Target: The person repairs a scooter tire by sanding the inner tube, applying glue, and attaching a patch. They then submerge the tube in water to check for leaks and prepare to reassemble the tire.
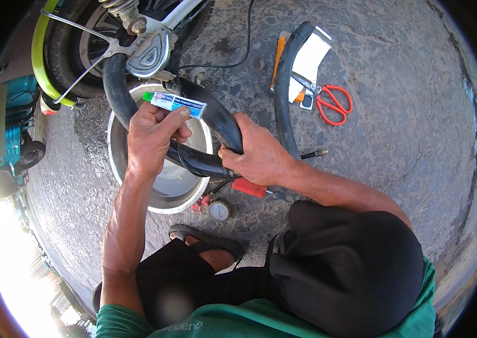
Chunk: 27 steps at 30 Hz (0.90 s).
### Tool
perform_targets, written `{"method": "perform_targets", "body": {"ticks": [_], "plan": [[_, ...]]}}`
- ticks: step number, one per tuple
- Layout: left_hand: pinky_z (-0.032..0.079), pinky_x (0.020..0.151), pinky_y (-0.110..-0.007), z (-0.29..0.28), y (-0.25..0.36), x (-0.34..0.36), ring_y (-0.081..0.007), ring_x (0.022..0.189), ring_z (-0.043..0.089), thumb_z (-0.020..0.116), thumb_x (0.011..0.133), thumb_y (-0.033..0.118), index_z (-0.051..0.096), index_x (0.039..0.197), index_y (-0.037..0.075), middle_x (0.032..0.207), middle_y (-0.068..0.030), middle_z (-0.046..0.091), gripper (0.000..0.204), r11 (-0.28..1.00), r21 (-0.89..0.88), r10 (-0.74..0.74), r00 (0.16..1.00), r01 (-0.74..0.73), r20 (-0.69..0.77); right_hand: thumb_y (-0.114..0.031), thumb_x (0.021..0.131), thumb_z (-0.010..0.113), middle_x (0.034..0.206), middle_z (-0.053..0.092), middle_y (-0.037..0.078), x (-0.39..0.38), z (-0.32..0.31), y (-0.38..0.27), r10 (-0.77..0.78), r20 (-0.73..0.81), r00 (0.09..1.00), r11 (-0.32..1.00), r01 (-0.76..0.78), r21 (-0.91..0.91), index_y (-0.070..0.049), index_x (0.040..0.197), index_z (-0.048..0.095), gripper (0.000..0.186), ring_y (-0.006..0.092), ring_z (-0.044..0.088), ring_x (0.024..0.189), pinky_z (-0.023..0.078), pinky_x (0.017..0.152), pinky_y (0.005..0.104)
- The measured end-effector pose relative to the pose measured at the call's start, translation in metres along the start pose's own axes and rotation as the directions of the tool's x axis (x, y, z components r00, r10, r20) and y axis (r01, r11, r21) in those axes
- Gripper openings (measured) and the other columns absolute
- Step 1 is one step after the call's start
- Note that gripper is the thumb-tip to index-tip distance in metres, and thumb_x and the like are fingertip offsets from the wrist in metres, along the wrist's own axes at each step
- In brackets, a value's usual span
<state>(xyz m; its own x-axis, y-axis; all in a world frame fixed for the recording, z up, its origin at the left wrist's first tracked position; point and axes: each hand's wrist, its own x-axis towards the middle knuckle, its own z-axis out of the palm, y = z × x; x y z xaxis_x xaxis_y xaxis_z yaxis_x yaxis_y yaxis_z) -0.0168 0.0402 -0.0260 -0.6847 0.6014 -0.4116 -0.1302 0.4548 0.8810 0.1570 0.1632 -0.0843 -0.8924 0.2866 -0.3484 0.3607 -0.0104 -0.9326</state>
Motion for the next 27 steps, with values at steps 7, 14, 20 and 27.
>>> {"method": "perform_targets", "body": {"ticks": [7,14,20,27], "plan": [[0.052,0.057,-0.023,0.002,0.004,-0.002,-0.0071,0.064,0.064,0.077,0.09,0.011,0.063,0.102,-0.002,0.079,-0.0055,0.07,0.022,0.996,0.084,-0.017,1.0,0.016,0.02,-0.017,0.088,0.071,0.088,0.064,0.011,0.0,0.0,0.001,-0.022,-0.001,1.0,0.999,0.022,-0.036,0.0,0.118,0.052,0.04,0.0202,0.065,0.08,0.052,0.073,0.0371],[0.051,0.058,-0.023,0.012,0.01,-0.015,-0.008,0.063,0.064,0.078,0.09,0.012,0.064,0.099,-0.001,0.076,-0.0056,0.069,0.021,0.991,0.13,-0.04,0.996,0.03,0.075,-0.016,0.088,0.071,0.086,0.066,0.017,0.0,-0.001,0.001,-0.022,-0.001,1.0,0.995,0.022,-0.092,0.002,0.124,0.05,0.046,0.0267,0.069,0.078,0.053,0.07,0.0409],[0.053,0.058,-0.023,0.011,0.016,-0.019,-0.0074,0.066,0.066,0.077,0.089,0.009,0.064,0.101,-0.003,0.082,-0.0061,0.07,0.021,0.997,0.024,-0.07,0.975,0.066,0.211,-0.015,0.088,0.069,0.087,0.067,0.022,0.001,-0.001,0.0,-0.041,-0.011,0.999,0.986,0.039,-0.16,0.003,0.13,0.047,0.051,0.0326,0.072,0.08,0.054,0.071,0.0435],[0.052,0.057,-0.023,-0.003,0.019,-0.004,-0.0086,0.061,0.063,0.077,0.09,0.012,0.064,0.099,0.001,0.073,-0.0051,0.068,0.02,0.997,0.074,-0.01,0.999,0.007,0.043,-0.016,0.089,0.07,0.088,0.067,0.025,0.002,-0.003,0.0,-0.023,0.017,1.0,0.981,0.026,-0.19,0.004,0.133,0.044,0.055,0.0377,0.072,0.082,0.054,0.072,0.0448]]}}
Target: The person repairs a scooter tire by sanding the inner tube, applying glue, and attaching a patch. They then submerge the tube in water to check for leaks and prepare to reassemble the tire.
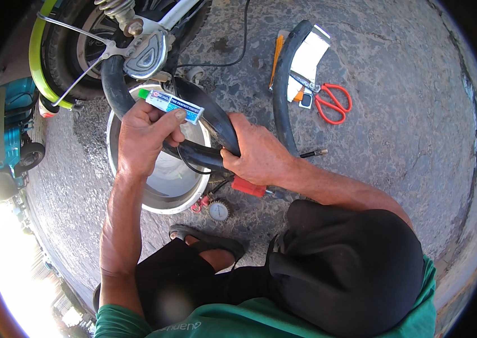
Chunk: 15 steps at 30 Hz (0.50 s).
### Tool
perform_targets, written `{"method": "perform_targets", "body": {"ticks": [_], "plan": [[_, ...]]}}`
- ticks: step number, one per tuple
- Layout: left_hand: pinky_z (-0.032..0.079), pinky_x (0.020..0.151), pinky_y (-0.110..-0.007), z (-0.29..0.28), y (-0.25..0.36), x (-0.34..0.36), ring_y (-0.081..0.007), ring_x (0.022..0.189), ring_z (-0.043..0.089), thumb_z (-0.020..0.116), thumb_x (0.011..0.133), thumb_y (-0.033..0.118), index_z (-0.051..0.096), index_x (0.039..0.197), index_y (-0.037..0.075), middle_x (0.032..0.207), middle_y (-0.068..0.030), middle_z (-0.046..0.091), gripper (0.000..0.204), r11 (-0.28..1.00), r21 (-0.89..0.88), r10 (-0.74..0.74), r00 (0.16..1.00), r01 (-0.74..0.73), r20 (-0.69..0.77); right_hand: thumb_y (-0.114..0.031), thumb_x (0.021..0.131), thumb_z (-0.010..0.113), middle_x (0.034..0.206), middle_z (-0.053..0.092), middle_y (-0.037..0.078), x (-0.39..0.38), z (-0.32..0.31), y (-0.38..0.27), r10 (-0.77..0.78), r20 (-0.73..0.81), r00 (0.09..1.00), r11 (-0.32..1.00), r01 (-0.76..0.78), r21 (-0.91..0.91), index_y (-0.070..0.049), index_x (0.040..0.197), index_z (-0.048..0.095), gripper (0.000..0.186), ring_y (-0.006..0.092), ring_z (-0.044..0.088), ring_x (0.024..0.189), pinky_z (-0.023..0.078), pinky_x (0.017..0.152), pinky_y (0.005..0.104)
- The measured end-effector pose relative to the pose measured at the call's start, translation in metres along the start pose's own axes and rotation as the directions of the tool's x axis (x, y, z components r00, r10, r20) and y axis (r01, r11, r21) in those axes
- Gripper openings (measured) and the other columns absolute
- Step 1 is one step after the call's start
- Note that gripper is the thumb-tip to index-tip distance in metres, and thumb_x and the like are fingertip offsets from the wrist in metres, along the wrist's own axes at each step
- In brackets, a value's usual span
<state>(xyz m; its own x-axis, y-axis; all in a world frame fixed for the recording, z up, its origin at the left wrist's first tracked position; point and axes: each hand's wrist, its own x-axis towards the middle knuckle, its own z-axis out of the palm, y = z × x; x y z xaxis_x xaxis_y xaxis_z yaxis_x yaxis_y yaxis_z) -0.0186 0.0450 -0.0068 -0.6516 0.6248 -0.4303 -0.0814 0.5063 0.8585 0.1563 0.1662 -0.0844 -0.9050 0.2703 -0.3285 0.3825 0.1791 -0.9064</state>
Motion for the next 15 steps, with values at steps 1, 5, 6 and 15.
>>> {"method": "perform_targets", "body": {"ticks": [1,5,6,15], "plan": [[0.051,0.057,-0.022,-0.0013,-0.002,0.0012,-0.0084,0.061,0.063,0.077,0.09,0.012,0.064,0.099,0.001,0.073,-0.005,0.068,0.02,1.0,0.004,0.007,1.0,-0.007,-0.001,-0.016,0.089,0.07,0.089,0.067,0.025,-0.0001,-0.0007,-0.0015,0.007,0.005,1.0,1.0,-0.007,-0.014,0.004,0.133,0.044,0.056,0.0382,0.072,0.082,0.054,0.072,0.0451],[0.051,0.056,-0.022,0.0001,-0.0066,0.0047,-0.0075,0.06,0.062,0.077,0.09,0.013,0.064,0.098,0.001,0.072,-0.0044,0.068,0.02,0.999,0.039,0.011,1.0,-0.011,0.0,-0.016,0.088,0.07,0.089,0.067,0.027,-0.0001,-0.0006,-0.0027,0.015,0.009,1.0,0.999,-0.014,-0.048,0.005,0.134,0.043,0.057,0.0403,0.072,0.083,0.054,0.072,0.0461],[0.05,0.056,-0.022,0.0006,-0.0078,0.0055,-0.0073,0.06,0.062,0.078,0.09,0.013,0.064,0.098,0.001,0.072,-0.0043,0.068,0.02,0.999,0.044,0.009,1.0,-0.009,-0.004,-0.016,0.088,0.07,0.089,0.067,0.027,-0.0001,-0.0001,-0.002,0.01,0.007,1.0,0.999,-0.01,-0.051,0.005,0.134,0.043,0.057,0.0408,0.072,0.083,0.054,0.071,0.0464],[0.052,0.057,-0.022,0.0077,-0.0061,0.0036,-0.0072,0.061,0.063,0.078,0.09,0.015,0.065,0.098,-0.001,0.077,-0.0044,0.069,0.022,0.995,0.098,-0.028,1.0,0.028,-0.005,-0.016,0.088,0.07,0.088,0.067,0.028,0.0001,0.0006,-0.0003,-0.015,0.005,1.0,0.998,0.015,-0.066,0.006,0.135,0.042,0.059,0.0423,0.072,0.083,0.054,0.071,0.0475]]}}
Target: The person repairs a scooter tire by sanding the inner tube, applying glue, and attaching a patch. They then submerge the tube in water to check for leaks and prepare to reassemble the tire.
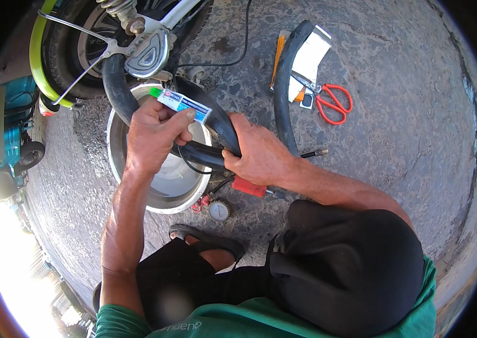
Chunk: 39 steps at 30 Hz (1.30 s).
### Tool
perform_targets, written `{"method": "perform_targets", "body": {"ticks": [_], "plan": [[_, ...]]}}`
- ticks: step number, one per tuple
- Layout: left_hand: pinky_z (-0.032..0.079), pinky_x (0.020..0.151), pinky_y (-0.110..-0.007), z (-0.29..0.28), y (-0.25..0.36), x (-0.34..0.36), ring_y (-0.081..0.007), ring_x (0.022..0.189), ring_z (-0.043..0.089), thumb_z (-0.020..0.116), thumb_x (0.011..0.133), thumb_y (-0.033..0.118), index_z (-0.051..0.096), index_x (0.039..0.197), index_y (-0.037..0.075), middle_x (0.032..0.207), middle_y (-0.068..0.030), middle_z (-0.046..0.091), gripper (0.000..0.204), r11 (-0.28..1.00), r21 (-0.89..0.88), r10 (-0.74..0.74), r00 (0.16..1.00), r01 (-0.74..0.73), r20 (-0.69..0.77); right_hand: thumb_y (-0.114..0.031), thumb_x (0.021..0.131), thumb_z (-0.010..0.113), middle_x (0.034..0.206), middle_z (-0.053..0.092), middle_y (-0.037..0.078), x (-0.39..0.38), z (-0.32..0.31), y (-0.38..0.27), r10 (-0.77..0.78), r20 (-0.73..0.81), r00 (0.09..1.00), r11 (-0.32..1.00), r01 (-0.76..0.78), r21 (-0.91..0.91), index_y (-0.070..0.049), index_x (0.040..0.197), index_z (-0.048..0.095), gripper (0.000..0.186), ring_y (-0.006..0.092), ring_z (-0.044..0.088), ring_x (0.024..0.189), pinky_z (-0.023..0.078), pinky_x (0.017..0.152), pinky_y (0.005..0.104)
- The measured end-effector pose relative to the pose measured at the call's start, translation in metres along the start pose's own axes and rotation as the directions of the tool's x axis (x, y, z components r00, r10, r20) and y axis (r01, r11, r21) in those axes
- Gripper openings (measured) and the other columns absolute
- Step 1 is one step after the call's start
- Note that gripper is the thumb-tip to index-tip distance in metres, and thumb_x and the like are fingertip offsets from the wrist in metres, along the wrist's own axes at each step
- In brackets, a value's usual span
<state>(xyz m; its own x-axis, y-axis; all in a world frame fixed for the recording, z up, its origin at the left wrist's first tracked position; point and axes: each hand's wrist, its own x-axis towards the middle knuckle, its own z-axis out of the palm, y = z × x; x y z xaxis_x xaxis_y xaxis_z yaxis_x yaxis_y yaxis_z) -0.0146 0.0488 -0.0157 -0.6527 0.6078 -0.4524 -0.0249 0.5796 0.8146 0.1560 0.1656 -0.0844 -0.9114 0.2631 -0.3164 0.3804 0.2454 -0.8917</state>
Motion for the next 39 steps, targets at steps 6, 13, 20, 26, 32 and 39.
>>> {"method": "perform_targets", "body": {"ticks": [6,13,20,26,32,39], "plan": [[0.053,0.06,-0.024,0.011,0.009,-0.014,-0.0074,0.065,0.066,0.079,0.089,0.015,0.067,0.098,-0.002,0.081,-0.0053,0.071,0.023,0.997,0.081,-0.015,0.996,0.008,0.093,-0.016,0.087,0.069,0.087,0.067,0.027,0.0,-0.001,0.0,0.012,0.0,1.0,1.0,-0.012,-0.012,0.005,0.135,0.043,0.058,0.0419,0.072,0.084,0.054,0.071,0.0477],[0.052,0.058,-0.023,-0.004,0.01,-0.011,-0.0087,0.064,0.065,0.077,0.089,0.008,0.065,0.1,-0.002,0.079,-0.0057,0.07,0.019,0.988,-0.156,0.027,0.992,-0.007,0.126,-0.016,0.087,0.071,0.089,0.067,0.022,-0.001,0.002,0.002,-0.015,-0.055,0.998,0.996,0.02,0.087,0.003,0.132,0.046,0.054,0.0336,0.071,0.081,0.054,0.072,0.0434],[0.052,0.059,-0.023,-0.01,-0.004,-0.002,-0.009,0.063,0.064,0.075,0.091,0.01,0.063,0.101,0.001,0.076,-0.0052,0.069,0.018,0.992,-0.123,0.036,0.999,-0.035,0.011,-0.015,0.087,0.072,0.091,0.066,0.011,0.0,0.002,0.004,0.032,-0.025,0.999,0.979,-0.027,0.204,0.002,0.126,0.05,0.048,0.0187,0.066,0.081,0.053,0.073,0.0363],[0.052,0.059,-0.022,-0.008,-0.012,0.002,-0.0079,0.063,0.064,0.075,0.093,0.011,0.063,0.102,0.002,0.076,-0.0042,0.069,0.018,0.996,-0.075,0.04,0.999,-0.041,-0.017,-0.017,0.088,0.072,0.091,0.065,0.009,-0.001,0.002,0.003,0.067,0.004,0.998,0.974,-0.066,0.218,0.002,0.125,0.05,0.047,0.017,0.064,0.081,0.052,0.073,0.0353],[0.054,0.061,-0.023,-0.005,-0.013,0.001,-0.0087,0.066,0.066,0.075,0.093,0.011,0.062,0.102,0.0,0.077,-0.0049,0.069,0.019,0.998,-0.042,0.036,0.999,-0.037,-0.025,-0.018,0.088,0.072,0.09,0.065,0.009,-0.001,-0.002,-0.001,0.085,0.035,0.996,0.972,-0.091,0.216,0.002,0.125,0.05,0.047,0.0168,0.065,0.081,0.052,0.073,0.0355],[0.054,0.062,-0.024,0.01,-0.009,-0.015,-0.009,0.068,0.066,0.076,0.092,0.01,0.064,0.102,-0.003,0.079,-0.0062,0.07,0.02,0.996,-0.084,0.005,0.997,0.002,0.083,-0.022,0.087,0.069,0.093,0.067,0.022,-0.001,0.0,0.002,0.058,0.003,0.998,0.972,-0.057,0.228,0.006,0.126,0.049,0.052,0.0316,0.07,0.082,0.053,0.075,0.0425]]}}
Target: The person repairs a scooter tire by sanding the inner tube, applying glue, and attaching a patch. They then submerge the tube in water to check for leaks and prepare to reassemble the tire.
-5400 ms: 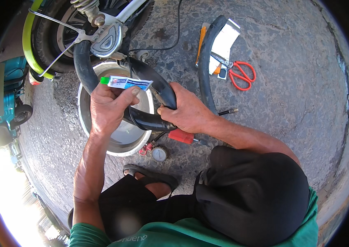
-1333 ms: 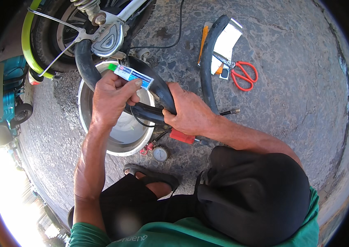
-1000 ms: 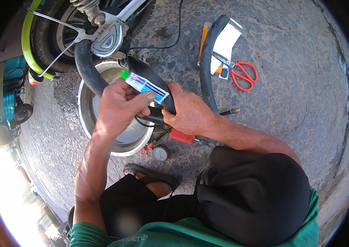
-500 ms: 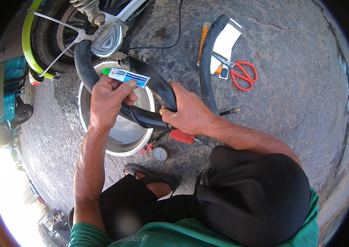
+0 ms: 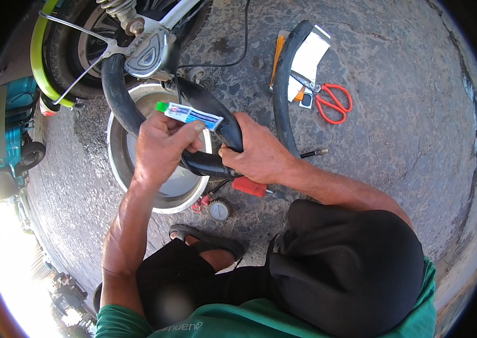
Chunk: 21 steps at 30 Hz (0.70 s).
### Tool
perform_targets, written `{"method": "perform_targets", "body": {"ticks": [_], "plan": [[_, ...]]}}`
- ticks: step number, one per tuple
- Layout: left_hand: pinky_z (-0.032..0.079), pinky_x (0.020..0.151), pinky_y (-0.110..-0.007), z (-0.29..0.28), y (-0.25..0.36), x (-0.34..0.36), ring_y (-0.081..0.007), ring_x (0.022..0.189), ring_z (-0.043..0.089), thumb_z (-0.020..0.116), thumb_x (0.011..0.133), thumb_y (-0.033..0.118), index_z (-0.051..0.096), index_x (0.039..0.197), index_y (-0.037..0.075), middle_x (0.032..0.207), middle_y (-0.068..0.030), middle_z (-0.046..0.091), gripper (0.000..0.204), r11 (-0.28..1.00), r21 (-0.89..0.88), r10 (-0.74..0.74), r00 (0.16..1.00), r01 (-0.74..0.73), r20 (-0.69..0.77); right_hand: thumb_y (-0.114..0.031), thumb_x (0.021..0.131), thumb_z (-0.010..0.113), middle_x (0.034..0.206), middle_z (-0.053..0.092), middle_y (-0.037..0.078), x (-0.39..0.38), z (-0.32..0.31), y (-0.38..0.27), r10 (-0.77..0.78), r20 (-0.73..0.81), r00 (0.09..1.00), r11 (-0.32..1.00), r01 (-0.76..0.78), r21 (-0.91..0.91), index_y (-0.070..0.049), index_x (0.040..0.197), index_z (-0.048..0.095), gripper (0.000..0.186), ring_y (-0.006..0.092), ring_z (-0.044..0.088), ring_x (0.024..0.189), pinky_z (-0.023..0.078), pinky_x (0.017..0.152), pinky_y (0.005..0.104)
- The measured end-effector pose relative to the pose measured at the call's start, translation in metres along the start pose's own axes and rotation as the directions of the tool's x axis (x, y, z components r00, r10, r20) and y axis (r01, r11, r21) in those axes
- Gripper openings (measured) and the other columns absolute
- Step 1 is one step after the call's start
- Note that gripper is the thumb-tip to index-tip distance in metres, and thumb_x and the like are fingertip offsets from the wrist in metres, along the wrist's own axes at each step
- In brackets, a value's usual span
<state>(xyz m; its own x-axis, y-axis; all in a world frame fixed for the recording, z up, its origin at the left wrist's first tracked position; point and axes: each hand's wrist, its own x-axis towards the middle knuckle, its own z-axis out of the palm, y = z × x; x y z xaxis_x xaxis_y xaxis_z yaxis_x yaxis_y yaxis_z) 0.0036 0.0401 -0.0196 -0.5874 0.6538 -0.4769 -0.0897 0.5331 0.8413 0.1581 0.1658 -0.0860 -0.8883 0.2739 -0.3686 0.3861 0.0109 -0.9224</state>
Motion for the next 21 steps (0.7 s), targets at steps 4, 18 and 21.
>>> {"method": "perform_targets", "body": {"ticks": [4,18,21], "plan": [[0.054,0.06,-0.024,0.002,0.004,-0.006,-0.009,0.065,0.066,0.075,0.09,0.007,0.066,0.103,-0.002,0.078,-0.006,0.07,0.018,0.989,-0.139,-0.02,0.989,0.041,0.146,-0.023,0.087,0.07,0.095,0.067,0.024,-0.001,0.001,-0.002,-0.031,-0.042,0.999,0.999,0.03,-0.015,0.006,0.126,0.05,0.053,0.033,0.07,0.085,0.053,0.077,0.043],[0.058,0.072,-0.031,-0.03,0.017,-0.025,-0.0189,0.08,0.071,0.073,0.088,0.009,0.065,0.108,-0.003,0.092,-0.0145,0.073,0.025,0.955,-0.222,-0.033,0.816,0.195,0.577,-0.014,0.086,0.072,0.088,0.065,0.004,0.005,0.0,0.012,0.057,0.071,0.996,0.875,-0.084,0.477,0.0,0.116,0.054,0.038,0.0109,0.063,0.079,0.05,0.07,0.0298],[0.058,0.078,-0.035,-0.008,-0.005,-0.038,-0.0205,0.086,0.072,0.074,0.089,0.015,0.065,0.111,0.0,0.095,-0.0125,0.074,0.028,0.991,0.105,-0.131,0.631,0.079,0.765,-0.012,0.086,0.071,0.088,0.065,0.004,0.008,-0.002,0.012,0.084,0.066,0.994,0.88,-0.105,0.463,0.0,0.117,0.054,0.037,0.0116,0.063,0.079,0.05,0.072,0.0304]]}}
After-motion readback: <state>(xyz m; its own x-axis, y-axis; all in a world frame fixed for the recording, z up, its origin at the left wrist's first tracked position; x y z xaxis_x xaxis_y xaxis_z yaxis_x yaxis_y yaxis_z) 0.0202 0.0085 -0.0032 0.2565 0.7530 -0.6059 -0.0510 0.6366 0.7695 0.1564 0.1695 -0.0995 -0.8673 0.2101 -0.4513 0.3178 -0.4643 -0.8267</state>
